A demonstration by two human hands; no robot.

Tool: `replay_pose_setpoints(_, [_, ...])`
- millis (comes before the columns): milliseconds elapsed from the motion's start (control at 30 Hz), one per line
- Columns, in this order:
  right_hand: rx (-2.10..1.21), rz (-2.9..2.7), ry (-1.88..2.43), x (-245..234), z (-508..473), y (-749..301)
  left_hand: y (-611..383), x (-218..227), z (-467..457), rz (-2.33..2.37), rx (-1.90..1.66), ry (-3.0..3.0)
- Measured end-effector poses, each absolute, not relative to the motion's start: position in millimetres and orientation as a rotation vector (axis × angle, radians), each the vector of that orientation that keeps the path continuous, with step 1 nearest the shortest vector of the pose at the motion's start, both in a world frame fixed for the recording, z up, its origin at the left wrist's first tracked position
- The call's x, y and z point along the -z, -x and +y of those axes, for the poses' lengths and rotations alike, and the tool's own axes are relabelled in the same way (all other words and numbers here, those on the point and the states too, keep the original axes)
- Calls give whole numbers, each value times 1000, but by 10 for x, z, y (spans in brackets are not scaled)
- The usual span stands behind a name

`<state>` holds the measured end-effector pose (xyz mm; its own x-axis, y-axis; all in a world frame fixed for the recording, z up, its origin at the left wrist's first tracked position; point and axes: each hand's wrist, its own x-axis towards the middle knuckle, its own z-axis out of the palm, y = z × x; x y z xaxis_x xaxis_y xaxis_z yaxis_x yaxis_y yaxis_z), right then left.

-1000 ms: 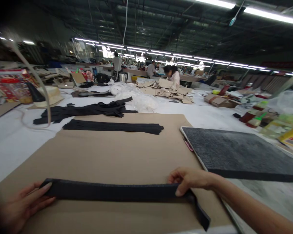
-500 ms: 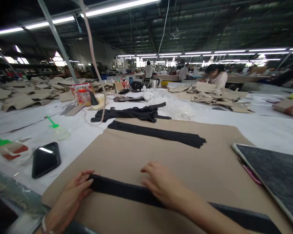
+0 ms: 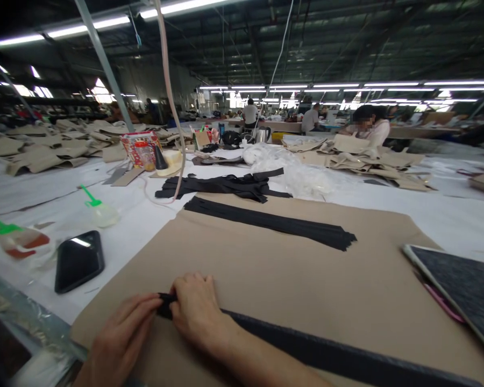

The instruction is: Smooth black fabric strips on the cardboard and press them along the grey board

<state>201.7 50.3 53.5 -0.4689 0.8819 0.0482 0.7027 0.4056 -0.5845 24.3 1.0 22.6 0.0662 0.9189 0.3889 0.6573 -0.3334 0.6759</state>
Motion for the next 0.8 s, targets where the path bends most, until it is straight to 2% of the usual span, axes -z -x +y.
replay_pose_setpoints(67, [-714, -2317, 1362, -519, 519, -2004, -177, -128, -27, 1426, -964, -2624])
replay_pose_setpoints(167, [-731, -2321, 1314, -511, 537, -2010, -107, -41, -36, 1383, -788, -3003])
replay_pose_setpoints(300, [-755, -2328, 1254, -516, 536, -2048, -77, -48, -16, 1453, -704, -3070])
replay_pose_setpoints(600, [-774, -2303, 1218, -470, 549, -2067, -72, -157, 28, 1422, -814, -3004])
replay_pose_setpoints(800, [-766, -2267, 1211, -485, 511, -2090, -54, -165, 14, 1407, -762, -3048])
